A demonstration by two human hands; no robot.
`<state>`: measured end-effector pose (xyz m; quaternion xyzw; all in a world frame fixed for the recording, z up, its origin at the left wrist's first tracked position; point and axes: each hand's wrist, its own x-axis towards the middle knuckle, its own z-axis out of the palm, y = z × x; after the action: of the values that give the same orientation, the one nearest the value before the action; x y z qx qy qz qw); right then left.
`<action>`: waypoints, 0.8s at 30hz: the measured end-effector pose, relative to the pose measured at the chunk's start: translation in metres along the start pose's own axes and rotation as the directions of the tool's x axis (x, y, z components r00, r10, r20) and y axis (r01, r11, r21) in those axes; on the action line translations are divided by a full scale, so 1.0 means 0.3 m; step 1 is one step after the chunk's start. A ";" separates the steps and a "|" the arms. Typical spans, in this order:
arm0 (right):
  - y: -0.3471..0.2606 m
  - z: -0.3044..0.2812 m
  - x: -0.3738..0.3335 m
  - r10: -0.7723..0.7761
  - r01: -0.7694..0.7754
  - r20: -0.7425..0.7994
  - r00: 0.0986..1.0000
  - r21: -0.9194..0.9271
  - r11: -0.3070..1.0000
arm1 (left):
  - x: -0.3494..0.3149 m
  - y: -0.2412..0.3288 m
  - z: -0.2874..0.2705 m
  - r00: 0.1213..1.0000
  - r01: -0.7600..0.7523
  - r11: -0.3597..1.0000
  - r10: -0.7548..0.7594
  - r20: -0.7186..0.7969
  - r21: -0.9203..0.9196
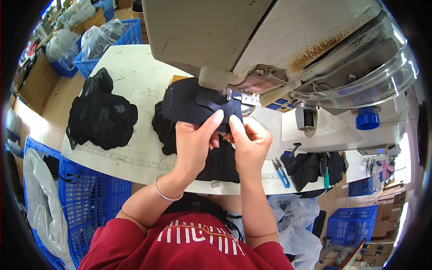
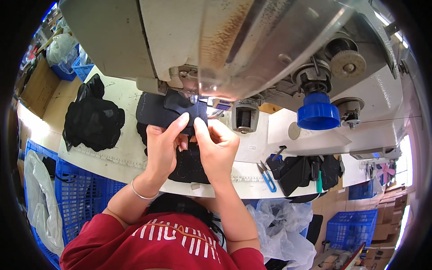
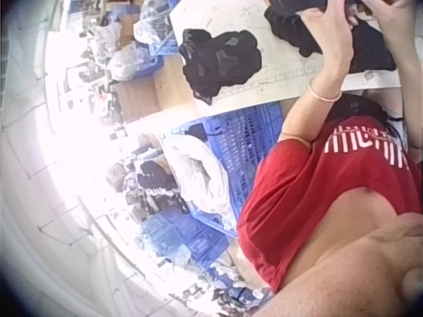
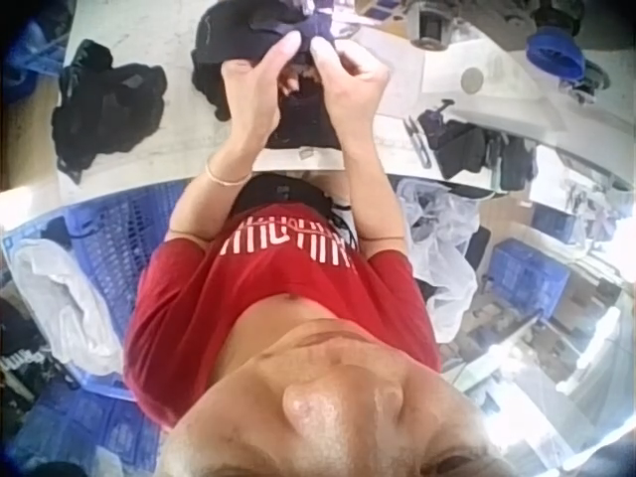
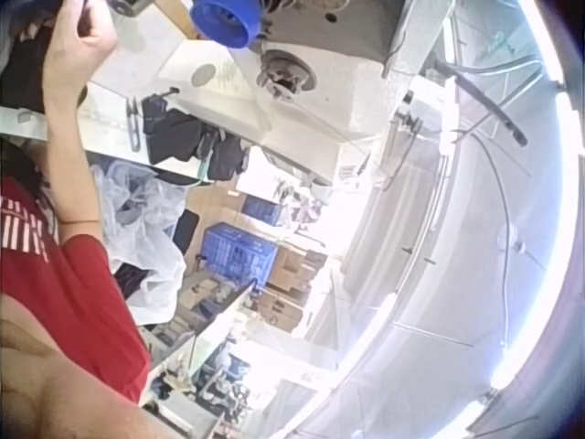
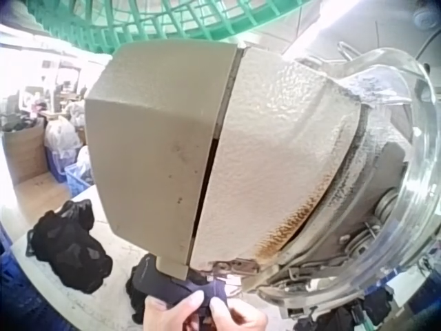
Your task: Stitching together small black fabric pieces using an industrial sewing machine.
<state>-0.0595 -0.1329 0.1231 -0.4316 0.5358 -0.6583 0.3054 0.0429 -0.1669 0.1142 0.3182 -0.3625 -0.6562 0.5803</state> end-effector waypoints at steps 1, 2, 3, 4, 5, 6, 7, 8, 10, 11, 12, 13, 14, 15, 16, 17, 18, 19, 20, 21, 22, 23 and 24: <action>0.003 0.006 0.002 0.001 -0.001 0.001 1.000 0.000 1.000 | 0.005 0.004 -0.001 1.000 0.000 1.000 0.000 -0.001 0.000; 0.006 0.012 0.003 -0.023 0.023 -0.017 1.000 -0.027 0.999 | 0.010 0.009 0.000 1.000 0.007 1.000 -0.007 0.009 0.003; 0.007 0.016 0.005 -0.047 0.045 -0.034 0.998 -0.055 0.997 | 0.015 0.012 -0.001 1.000 0.013 1.000 -0.013 0.020 0.007; 0.007 0.019 0.008 -0.047 0.045 -0.033 0.998 -0.054 0.997 | 0.021 0.014 -0.006 1.000 0.013 1.000 -0.013 0.019 0.007; 0.006 0.021 0.010 -0.063 0.060 -0.031 0.998 -0.097 0.993 | 0.027 0.013 -0.013 1.000 -0.005 0.999 0.003 0.029 0.050; 0.004 0.023 0.011 -0.080 0.075 -0.028 0.996 -0.139 0.987 | 0.032 0.013 -0.018 0.999 -0.022 0.995 0.018 0.039 0.094; -0.001 0.027 0.013 -0.080 0.075 -0.028 0.996 -0.138 0.988 | 0.036 0.015 -0.021 0.999 -0.022 0.995 0.019 0.039 0.094; -0.009 0.030 0.013 -0.063 0.057 -0.038 0.997 -0.137 0.989 | 0.040 0.016 -0.024 0.999 -0.015 0.994 0.010 0.048 0.109; -0.013 0.032 0.013 -0.047 0.040 -0.047 0.998 -0.134 0.990 | 0.049 0.020 -0.024 0.998 -0.009 0.992 0.001 0.057 0.126; -0.012 0.029 0.014 -0.043 0.037 -0.042 0.998 -0.142 0.989 | 0.054 0.022 -0.023 0.998 -0.012 0.992 0.006 0.057 0.123; -0.010 0.028 0.013 -0.040 0.034 -0.036 0.999 -0.150 0.988 | 0.060 0.025 -0.021 0.998 -0.016 0.993 0.010 0.055 0.121; -0.008 0.027 0.012 -0.040 0.034 -0.037 0.998 -0.150 0.988 | 0.065 0.028 -0.011 0.998 -0.016 0.992 0.009 0.056 0.121; -0.005 0.025 0.007 -0.044 0.037 -0.045 0.998 -0.150 0.988 | 0.069 0.035 0.003 0.999 -0.019 0.994 0.016 0.028 0.108; -0.002 0.022 0.001 -0.047 0.039 -0.053 0.997 -0.151 0.988 | 0.074 0.042 0.012 1.000 -0.021 0.995 0.021 0.000 0.094; 0.001 0.016 -0.009 -0.047 0.038 -0.054 0.997 -0.152 0.988 | 0.080 0.048 0.013 1.000 -0.020 0.995 0.020 0.000 0.093; 0.004 0.008 -0.023 -0.033 0.024 -0.047 0.998 -0.173 0.985 | 0.087 0.054 0.011 0.999 -0.014 0.994 0.011 0.031 0.110; 0.008 -0.002 -0.039 -0.018 0.010 -0.041 0.999 -0.195 0.981 | 0.094 0.056 0.008 0.998 -0.008 0.992 0.000 0.061 0.127; 0.015 -0.012 -0.061 -0.013 0.006 -0.034 0.999 -0.203 0.979 | 0.099 0.059 0.003 0.998 -0.009 0.992 0.001 0.060 0.128; 0.033 -0.023 -0.085 -0.013 0.006 -0.033 0.999 -0.203 0.979 | 0.105 0.059 -0.002 0.997 0.012 0.990 -0.022 0.069 0.139; 0.061 -0.037 -0.111 0.009 -0.018 -0.049 0.999 -0.197 0.980 | 0.110 0.060 -0.005 0.996 0.034 0.988 -0.046 0.078 0.149; 0.085 -0.052 -0.137 0.029 -0.042 -0.066 0.997 -0.190 0.981 | 0.114 0.062 -0.001 0.996 0.033 0.988 -0.045 0.078 0.149; 0.101 -0.072 -0.162 0.048 -0.061 -0.061 0.997 -0.237 0.970 | 0.119 0.063 0.001 0.997 0.028 0.989 -0.039 0.074 0.142; 0.120 -0.091 -0.185 0.048 -0.061 -0.059 0.997 -0.237 0.970 | 0.123 0.064 0.003 0.997 0.022 0.990 -0.032 0.070 0.136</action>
<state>-0.0616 -0.0816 0.0734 -0.4328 0.6305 -0.5916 0.2552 0.0478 -0.2047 0.1308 0.3377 -0.4223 -0.6492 0.5350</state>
